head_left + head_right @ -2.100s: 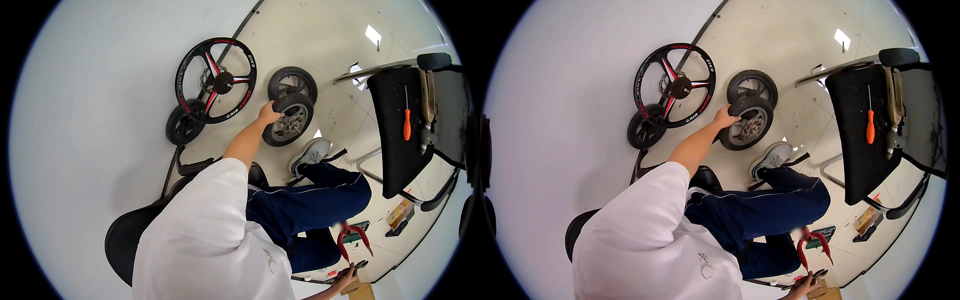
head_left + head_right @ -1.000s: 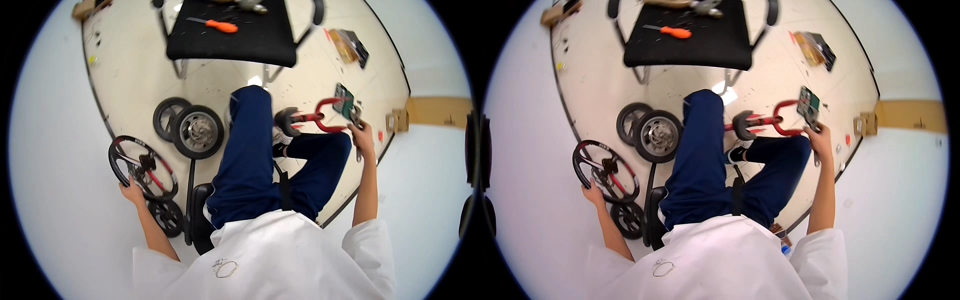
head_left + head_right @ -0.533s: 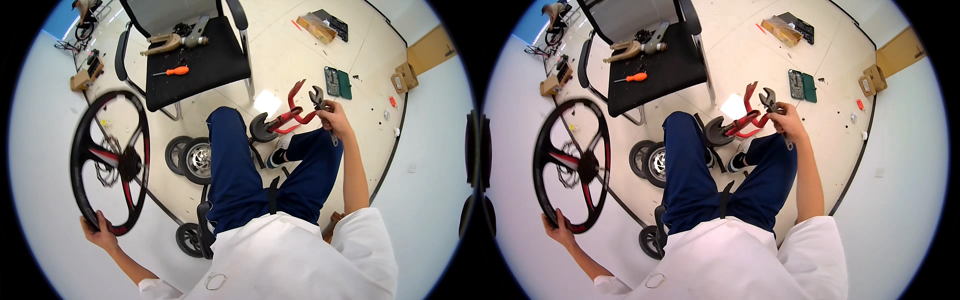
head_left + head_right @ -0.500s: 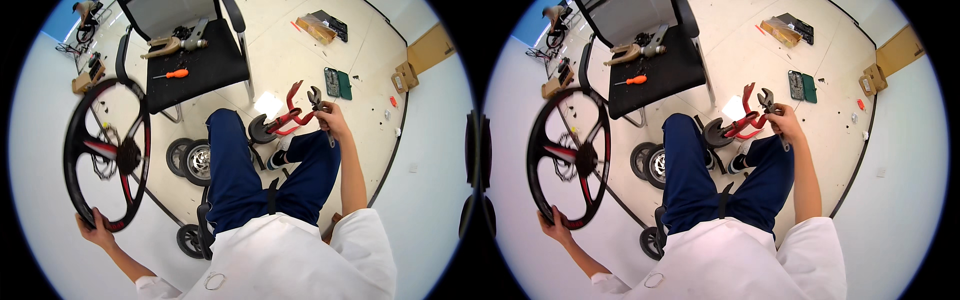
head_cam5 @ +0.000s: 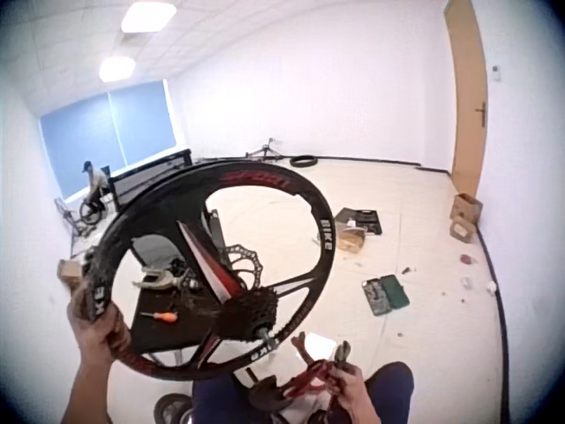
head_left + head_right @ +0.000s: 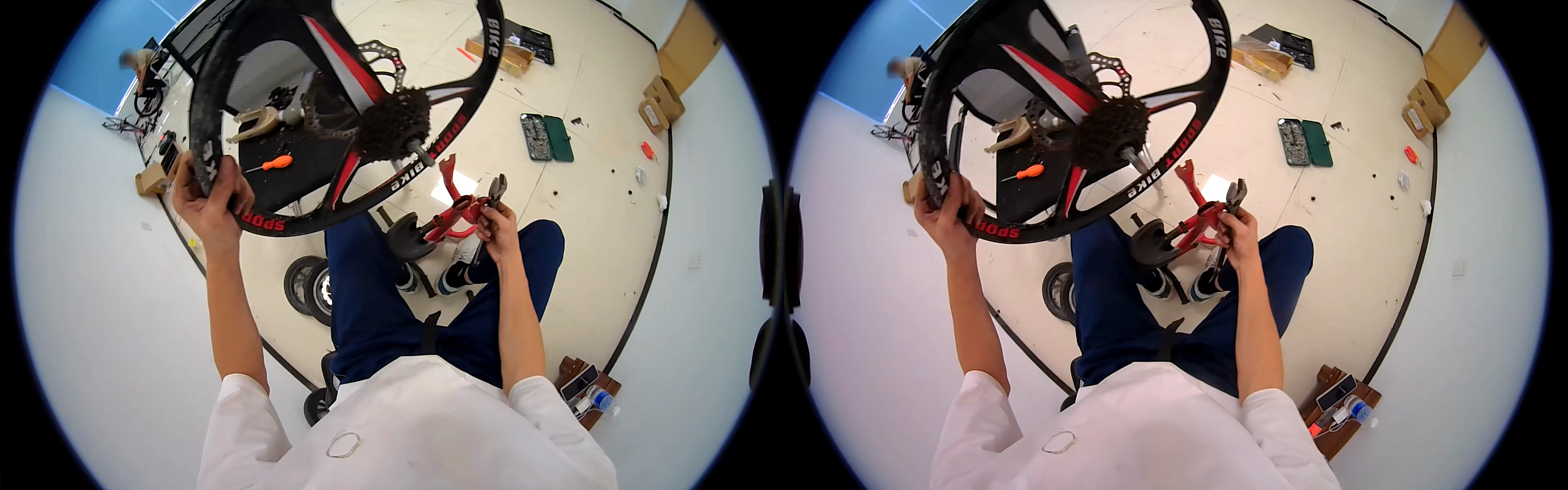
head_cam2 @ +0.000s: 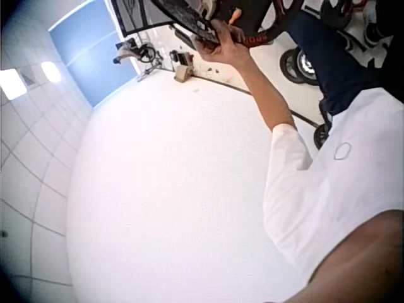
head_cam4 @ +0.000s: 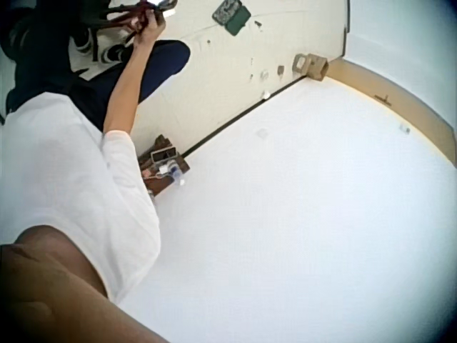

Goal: The person assembles a scooter by attaching wheels to the frame using a wrench and pliers. They install the rear wheel, then the front wheel, and finally attach the handlebars to the stem.

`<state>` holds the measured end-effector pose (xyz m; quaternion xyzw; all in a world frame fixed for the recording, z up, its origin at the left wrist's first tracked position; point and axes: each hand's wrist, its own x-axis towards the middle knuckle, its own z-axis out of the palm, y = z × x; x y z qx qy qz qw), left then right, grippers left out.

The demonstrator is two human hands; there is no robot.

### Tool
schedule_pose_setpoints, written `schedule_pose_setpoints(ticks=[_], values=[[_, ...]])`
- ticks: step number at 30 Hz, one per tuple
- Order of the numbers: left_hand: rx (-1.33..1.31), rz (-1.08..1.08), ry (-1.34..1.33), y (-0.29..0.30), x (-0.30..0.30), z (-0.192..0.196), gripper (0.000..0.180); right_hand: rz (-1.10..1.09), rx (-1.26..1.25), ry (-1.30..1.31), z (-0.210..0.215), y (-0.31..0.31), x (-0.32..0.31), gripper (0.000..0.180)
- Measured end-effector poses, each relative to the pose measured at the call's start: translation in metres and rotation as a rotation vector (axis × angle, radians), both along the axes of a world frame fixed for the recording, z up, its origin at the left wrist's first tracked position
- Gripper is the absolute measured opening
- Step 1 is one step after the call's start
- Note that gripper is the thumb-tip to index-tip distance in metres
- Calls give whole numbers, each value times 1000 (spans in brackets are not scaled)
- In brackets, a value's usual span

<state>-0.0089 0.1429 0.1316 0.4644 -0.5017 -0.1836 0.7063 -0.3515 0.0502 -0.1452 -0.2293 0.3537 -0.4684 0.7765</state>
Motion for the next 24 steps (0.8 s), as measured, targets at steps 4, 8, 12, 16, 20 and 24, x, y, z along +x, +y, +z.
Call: schedule_pose_setpoints(ticks=[4,8,12,16,20,24], values=[[38,-144,-102,-26,-20,-8,12,-69,-26,-56,-9,10,-3,13],[44,-185,-140,-42,-25,-11,11,-99,-18,-56,-12,16,-4,10],[-7,-159,-94,-40,-34,3,14,-86,-65,-17,-13,16,0,14],[-67,-169,-130,-31,-17,24,13,-115,-58,-14,-12,12,3,12],[-76,-210,-138,-10,2,55,13,-92,-51,4,-11,11,6,10],[-114,-217,-131,0,1,64,12,-120,-38,23,-7,12,5,12]])
